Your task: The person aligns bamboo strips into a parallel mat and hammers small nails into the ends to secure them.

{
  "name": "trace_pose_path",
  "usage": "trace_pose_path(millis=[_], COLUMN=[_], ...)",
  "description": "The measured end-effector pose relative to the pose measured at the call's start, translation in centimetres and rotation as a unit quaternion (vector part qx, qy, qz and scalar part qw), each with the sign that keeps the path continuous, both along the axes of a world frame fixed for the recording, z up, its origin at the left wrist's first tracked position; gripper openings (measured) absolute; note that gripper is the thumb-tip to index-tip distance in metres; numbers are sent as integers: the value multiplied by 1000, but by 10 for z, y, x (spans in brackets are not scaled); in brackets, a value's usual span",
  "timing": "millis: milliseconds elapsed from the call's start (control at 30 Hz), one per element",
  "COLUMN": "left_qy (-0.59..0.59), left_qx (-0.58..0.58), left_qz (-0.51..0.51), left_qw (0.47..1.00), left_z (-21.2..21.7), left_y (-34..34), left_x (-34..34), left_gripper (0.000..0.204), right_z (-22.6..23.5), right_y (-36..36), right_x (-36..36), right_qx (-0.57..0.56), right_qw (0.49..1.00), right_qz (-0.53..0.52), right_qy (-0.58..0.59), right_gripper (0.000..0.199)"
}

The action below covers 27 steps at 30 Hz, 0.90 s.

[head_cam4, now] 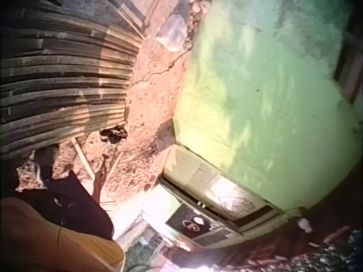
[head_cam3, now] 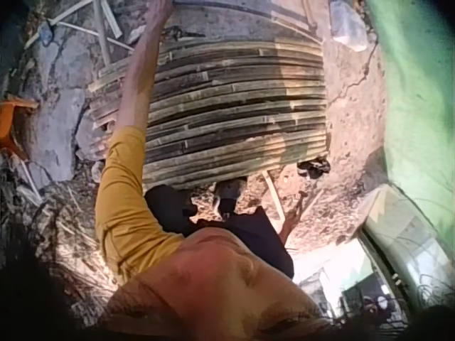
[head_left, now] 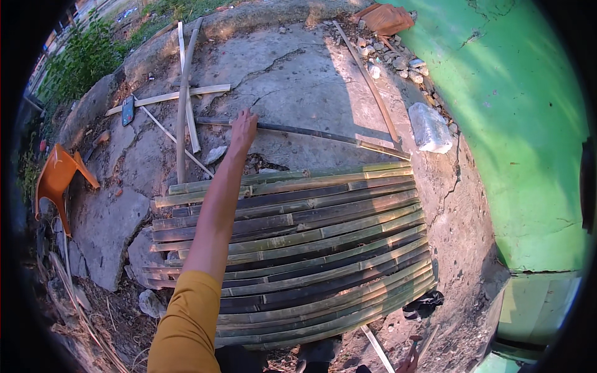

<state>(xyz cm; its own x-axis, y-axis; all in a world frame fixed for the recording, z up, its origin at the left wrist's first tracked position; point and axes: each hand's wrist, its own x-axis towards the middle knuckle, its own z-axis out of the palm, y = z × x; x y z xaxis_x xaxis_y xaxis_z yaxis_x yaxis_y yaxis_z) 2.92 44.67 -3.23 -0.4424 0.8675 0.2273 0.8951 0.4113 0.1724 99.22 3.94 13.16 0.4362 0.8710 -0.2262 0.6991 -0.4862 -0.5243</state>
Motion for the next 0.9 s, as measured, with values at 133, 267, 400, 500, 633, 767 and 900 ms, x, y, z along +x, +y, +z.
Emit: trace_pose_path(millis=[133, 267, 400, 500, 633, 767, 900], left_qy=[20, -11, 47, 92, 82, 79, -14], left_qx=[-35, -17, -29, 32, 61, 83, 53], left_qz=[-10, -42, -49, -45, -77, -122, -154], left_qw=[999, 999, 997, 994, 992, 986, 987], left_z=[0, 7, 11, 18, 44, 60, 83], left_y=[-1, 8, 9, 10, 15, -24, -91], left_x=[-11, 4, -6, -13, -7, -1, 23], left_gripper=[21, 30, 31, 32, 35, 44, 43], right_z=[-4, 5, 27, 25, 17, -26, 10], right_y=[0, -14, 5, 10, 4, -3, 43], right_x=[3, 18, -36, -28, -6, 38, -36], right_qx=[-16, -13, 30, 62, -32, 13, 1], right_qw=[1000, 999, 996, 986, 997, 1000, 1000], right_qz=[-5, -26, 77, 147, 61, -8, 2], right_qy=[4, -16, -31, -45, -17, 23, 31], right_gripper=[49, 50, 48, 48, 50, 46, 41])
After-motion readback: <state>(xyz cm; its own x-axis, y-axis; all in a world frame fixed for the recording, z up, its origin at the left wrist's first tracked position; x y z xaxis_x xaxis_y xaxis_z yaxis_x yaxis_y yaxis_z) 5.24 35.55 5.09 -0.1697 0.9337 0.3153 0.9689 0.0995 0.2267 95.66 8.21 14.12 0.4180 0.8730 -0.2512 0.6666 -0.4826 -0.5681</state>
